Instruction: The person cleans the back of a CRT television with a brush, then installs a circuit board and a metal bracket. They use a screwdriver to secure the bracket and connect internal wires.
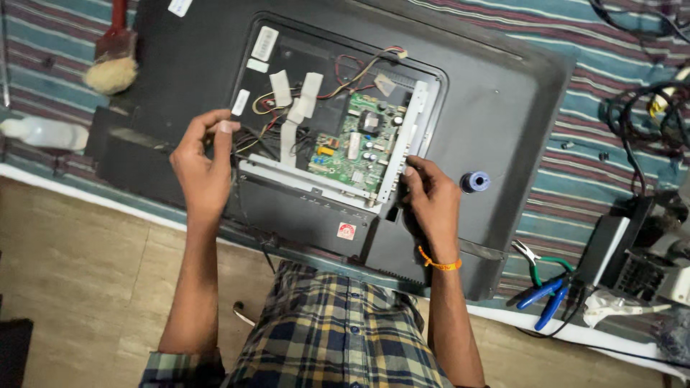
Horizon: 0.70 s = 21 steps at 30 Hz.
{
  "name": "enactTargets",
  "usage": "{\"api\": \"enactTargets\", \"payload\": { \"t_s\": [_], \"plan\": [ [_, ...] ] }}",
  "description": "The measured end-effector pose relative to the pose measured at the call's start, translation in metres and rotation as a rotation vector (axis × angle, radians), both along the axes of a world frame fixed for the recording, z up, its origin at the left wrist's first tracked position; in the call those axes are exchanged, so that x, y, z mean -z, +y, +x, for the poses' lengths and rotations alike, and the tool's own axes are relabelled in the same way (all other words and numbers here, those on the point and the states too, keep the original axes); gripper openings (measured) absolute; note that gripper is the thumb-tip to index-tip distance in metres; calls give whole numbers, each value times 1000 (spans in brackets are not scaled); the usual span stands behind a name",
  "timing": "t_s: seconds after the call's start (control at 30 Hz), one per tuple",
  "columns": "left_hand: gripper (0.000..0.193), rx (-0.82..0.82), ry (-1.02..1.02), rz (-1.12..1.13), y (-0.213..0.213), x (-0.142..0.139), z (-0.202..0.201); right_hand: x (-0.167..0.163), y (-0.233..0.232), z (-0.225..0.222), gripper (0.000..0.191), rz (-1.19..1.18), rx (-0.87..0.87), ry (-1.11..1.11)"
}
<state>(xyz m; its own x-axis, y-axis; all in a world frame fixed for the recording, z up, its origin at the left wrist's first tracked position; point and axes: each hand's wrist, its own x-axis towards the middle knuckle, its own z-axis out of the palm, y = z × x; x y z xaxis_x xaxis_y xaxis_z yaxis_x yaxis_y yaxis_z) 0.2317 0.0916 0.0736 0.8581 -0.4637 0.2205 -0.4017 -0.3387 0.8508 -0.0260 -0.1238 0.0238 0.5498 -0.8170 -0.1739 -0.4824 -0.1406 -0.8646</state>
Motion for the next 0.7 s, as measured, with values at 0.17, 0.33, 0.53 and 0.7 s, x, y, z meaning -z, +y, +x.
{"api": "enactTargets", "payload": {
  "t_s": [0.17,0.33,0.53,0.7],
  "plan": [
    [20,-70,18,-41,36,15,-4,3,-5,0,27,-30,31,-28],
    [19,-70,20,-116,56,23,-18,-2,-9,-5,24,-30,136,-187],
    [18,-79,-12,-76,61,23,-31,-15,10,-24,23,-101,224,-338],
    [17,-47,-112,50,59,21,-31,-21,35,-48,23,-91,243,-322]
  ]
}}
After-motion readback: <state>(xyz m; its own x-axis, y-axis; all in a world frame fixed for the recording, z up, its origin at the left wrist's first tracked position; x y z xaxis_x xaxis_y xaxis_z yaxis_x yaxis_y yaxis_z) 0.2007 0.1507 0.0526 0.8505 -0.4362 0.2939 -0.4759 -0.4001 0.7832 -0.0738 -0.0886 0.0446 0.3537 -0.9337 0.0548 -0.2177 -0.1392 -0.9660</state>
